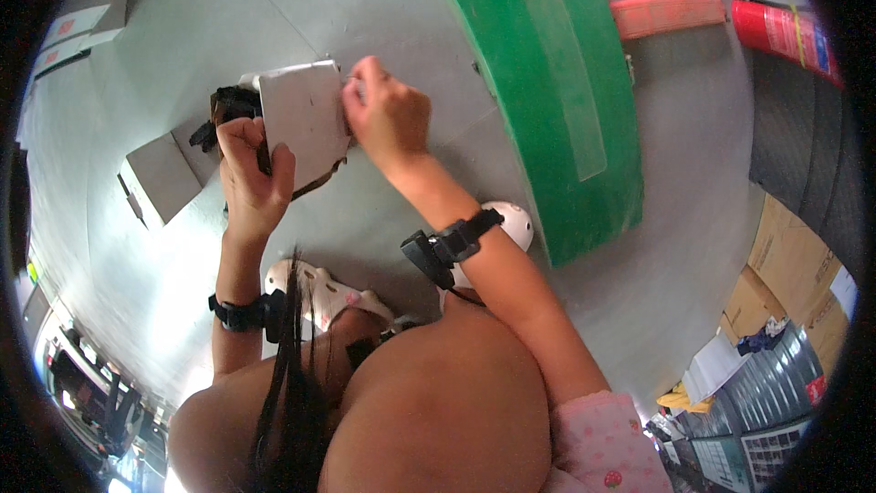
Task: The person sits on the floor and wipes the exterior of small white cardboard boxes with a cloth. They open one box, remove a black object, and continue wiping the box's interior and exterior surfaces.
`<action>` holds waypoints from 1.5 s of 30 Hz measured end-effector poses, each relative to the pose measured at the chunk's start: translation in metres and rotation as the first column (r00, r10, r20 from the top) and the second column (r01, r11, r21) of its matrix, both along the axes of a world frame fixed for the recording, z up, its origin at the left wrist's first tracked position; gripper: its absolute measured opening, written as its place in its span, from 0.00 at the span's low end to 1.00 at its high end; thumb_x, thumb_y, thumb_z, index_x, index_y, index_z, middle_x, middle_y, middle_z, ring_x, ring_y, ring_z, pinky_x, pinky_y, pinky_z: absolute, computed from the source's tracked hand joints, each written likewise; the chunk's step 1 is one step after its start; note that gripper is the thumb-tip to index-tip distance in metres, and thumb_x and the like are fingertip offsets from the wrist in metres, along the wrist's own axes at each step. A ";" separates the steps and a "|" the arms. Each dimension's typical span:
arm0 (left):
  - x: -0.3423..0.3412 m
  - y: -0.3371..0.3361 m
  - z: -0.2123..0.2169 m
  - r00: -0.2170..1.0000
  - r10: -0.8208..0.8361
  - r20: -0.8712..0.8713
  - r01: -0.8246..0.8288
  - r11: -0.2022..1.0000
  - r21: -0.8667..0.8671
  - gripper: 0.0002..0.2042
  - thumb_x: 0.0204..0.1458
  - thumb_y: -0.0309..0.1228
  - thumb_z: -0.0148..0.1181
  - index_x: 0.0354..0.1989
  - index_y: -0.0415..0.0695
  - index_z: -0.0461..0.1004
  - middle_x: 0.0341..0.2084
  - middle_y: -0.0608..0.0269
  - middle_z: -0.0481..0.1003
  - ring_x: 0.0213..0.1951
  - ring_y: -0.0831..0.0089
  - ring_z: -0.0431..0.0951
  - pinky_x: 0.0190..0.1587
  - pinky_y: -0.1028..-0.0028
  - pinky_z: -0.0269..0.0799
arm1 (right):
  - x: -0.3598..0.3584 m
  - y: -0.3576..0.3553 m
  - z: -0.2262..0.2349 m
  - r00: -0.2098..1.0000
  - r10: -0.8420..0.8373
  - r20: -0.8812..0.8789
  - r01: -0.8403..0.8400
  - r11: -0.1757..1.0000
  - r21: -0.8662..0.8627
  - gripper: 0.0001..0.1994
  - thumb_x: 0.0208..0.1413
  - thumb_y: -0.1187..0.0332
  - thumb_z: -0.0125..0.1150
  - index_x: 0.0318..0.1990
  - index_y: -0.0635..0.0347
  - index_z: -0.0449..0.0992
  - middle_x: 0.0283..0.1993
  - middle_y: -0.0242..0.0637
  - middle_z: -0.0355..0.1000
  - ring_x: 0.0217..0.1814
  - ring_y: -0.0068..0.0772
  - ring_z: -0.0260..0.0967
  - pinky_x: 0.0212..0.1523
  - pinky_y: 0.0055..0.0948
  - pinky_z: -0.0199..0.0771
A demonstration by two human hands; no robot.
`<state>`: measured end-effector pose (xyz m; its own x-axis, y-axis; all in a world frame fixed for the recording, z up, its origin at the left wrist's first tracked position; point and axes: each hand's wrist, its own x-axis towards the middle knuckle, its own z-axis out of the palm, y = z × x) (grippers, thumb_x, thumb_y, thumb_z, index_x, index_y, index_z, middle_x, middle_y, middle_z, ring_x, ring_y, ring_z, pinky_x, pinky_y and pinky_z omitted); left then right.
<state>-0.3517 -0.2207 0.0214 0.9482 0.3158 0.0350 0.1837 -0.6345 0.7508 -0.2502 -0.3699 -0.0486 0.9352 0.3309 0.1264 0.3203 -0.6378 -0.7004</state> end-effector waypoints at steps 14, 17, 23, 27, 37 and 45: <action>0.012 -0.001 0.004 0.994 0.079 0.078 -0.076 0.996 -0.037 0.12 0.58 0.18 0.56 0.43 0.36 0.58 0.28 0.56 0.73 0.26 0.74 0.72 0.30 0.74 0.71 | 0.014 0.038 0.049 0.994 0.105 0.014 -0.098 0.865 0.491 0.05 0.58 0.70 0.58 0.37 0.60 0.70 0.30 0.42 0.75 0.28 0.49 0.75 0.28 0.41 0.73; 0.010 -0.004 -0.007 0.992 0.046 0.120 -0.050 0.998 0.033 0.12 0.57 0.17 0.56 0.44 0.36 0.59 0.28 0.57 0.73 0.26 0.75 0.73 0.31 0.74 0.71 | 0.001 0.043 0.043 0.987 0.149 0.055 -0.159 0.903 0.400 0.05 0.56 0.71 0.60 0.37 0.58 0.70 0.27 0.39 0.74 0.25 0.45 0.74 0.25 0.38 0.72; 0.000 0.001 -0.010 0.982 0.151 0.112 -0.138 0.983 -0.120 0.13 0.56 0.16 0.58 0.43 0.35 0.59 0.29 0.56 0.75 0.28 0.75 0.75 0.33 0.76 0.72 | -0.006 0.028 0.021 0.987 0.083 0.136 -0.107 0.977 0.183 0.06 0.55 0.71 0.60 0.36 0.57 0.68 0.27 0.37 0.73 0.23 0.43 0.73 0.23 0.39 0.71; -0.008 0.004 -0.002 0.986 0.095 0.138 -0.094 0.995 -0.014 0.14 0.58 0.15 0.54 0.42 0.40 0.54 0.32 0.58 0.72 0.33 0.80 0.69 0.39 0.80 0.69 | 0.002 0.001 0.008 0.996 -0.084 0.042 0.080 0.991 0.103 0.05 0.56 0.72 0.58 0.36 0.58 0.68 0.30 0.38 0.75 0.25 0.44 0.75 0.24 0.39 0.72; -0.001 0.010 0.019 0.959 -0.256 0.119 0.203 0.919 0.339 0.16 0.50 0.14 0.60 0.42 0.37 0.60 0.35 0.47 0.80 0.30 0.65 0.83 0.34 0.72 0.78 | 0.007 0.021 0.041 0.978 -0.017 -0.207 0.131 0.824 0.551 0.04 0.61 0.72 0.54 0.40 0.61 0.69 0.29 0.41 0.74 0.26 0.40 0.73 0.30 0.34 0.72; 0.021 -0.030 0.005 0.985 -0.014 0.175 -0.007 0.993 0.120 0.20 0.43 0.18 0.67 0.46 0.39 0.70 0.27 0.61 0.80 0.26 0.66 0.82 0.29 0.73 0.74 | -0.002 0.024 0.052 0.969 0.015 -0.247 0.158 0.731 0.664 0.03 0.60 0.75 0.54 0.39 0.63 0.69 0.27 0.40 0.73 0.21 0.30 0.70 0.24 0.28 0.69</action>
<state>-0.3304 -0.2506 0.0261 0.9251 0.2964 0.2375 0.0541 -0.7218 0.6900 -0.2518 -0.3459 0.0037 0.9825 0.1691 0.0780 0.0762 0.0169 -0.9969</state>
